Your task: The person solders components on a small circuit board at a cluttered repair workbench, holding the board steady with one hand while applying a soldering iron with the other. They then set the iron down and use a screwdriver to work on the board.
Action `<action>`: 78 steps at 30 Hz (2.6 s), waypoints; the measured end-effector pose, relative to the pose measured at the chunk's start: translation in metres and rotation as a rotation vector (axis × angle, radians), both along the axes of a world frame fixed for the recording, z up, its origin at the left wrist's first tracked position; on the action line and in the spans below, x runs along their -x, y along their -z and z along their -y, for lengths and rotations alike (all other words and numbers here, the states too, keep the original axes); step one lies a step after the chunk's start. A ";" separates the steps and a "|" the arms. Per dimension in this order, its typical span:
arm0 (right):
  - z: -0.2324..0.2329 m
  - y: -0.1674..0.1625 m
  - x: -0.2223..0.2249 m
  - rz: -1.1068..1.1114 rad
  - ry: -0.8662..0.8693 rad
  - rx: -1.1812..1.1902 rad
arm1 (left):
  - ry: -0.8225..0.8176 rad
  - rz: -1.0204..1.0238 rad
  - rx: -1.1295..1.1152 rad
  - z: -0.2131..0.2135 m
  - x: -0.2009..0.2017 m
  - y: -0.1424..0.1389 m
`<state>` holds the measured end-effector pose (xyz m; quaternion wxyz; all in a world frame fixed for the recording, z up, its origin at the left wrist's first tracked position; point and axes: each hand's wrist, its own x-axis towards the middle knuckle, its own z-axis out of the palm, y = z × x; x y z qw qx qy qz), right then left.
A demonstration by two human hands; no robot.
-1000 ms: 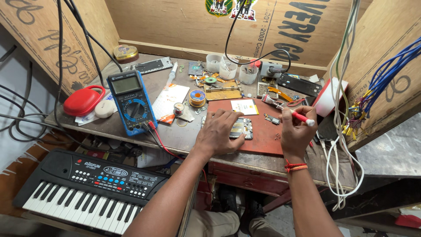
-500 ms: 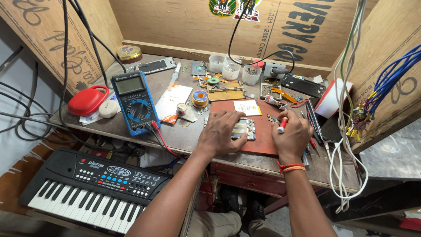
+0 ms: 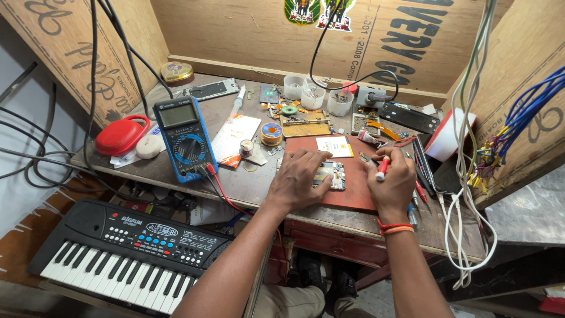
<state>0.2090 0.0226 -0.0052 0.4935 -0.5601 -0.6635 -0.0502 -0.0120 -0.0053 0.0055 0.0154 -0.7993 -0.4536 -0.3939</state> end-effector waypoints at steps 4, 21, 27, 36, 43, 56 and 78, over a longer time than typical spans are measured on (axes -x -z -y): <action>0.005 -0.009 0.001 -0.136 -0.302 0.002 | 0.008 0.049 -0.014 -0.002 0.001 0.001; 0.020 -0.015 0.013 0.041 -0.537 -0.035 | 0.059 0.114 0.039 -0.011 0.004 0.009; 0.021 -0.017 0.016 0.219 -0.541 -0.178 | 0.063 0.143 0.058 -0.012 0.005 0.010; 0.021 -0.017 0.016 0.245 -0.570 -0.208 | 0.064 0.156 0.090 -0.013 0.004 0.010; 0.022 -0.017 0.016 0.239 -0.542 -0.153 | 0.060 0.138 0.050 -0.013 0.004 0.011; 0.023 -0.018 0.017 0.259 -0.563 -0.196 | 0.050 0.144 0.064 -0.013 0.004 0.011; 0.026 -0.025 0.020 0.361 -0.519 -0.254 | 0.022 0.117 0.030 -0.011 0.002 0.009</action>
